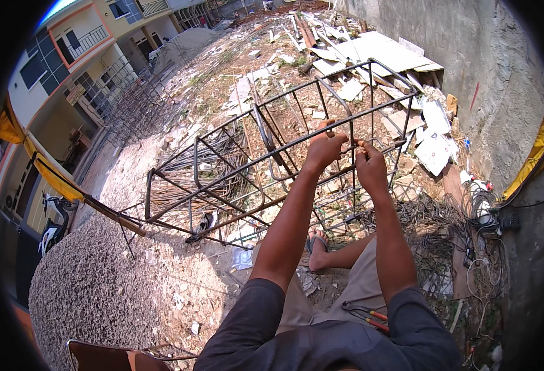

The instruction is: The person sits on the ground and assembles a metal frame by inserting vertical rods into horizontal bars and securing them with wire ties. The person uses pliers to twist and tighten the wire ties at each joint.

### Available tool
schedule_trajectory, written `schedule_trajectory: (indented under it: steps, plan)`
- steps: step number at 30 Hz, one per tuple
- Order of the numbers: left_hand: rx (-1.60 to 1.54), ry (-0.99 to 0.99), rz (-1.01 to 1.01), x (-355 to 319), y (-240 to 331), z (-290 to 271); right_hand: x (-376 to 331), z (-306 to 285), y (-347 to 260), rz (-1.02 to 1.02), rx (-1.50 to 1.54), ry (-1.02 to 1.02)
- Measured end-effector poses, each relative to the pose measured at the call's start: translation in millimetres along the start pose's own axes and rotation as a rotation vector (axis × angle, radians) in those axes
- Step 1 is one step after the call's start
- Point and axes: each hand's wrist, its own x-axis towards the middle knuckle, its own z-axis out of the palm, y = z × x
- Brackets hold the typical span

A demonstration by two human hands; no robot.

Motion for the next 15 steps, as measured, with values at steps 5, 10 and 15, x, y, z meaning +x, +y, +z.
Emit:
schedule_trajectory:
  steps: [5, 10, 15]
  plan:
    - [0.061, 0.014, 0.041, 7.9, -6.0, 2.4, -0.7, 1.2, -0.8, 0.019, 0.010, -0.029]
    - [0.165, 0.163, 0.080, 5.1, -1.8, 5.7, -0.2, 7.9, 11.6, -0.027, 0.028, 0.048]
    - [0.569, 0.363, 0.392, -9.8, -2.7, 3.3, -1.6, 14.4, 8.0, -0.013, -0.042, 0.100]
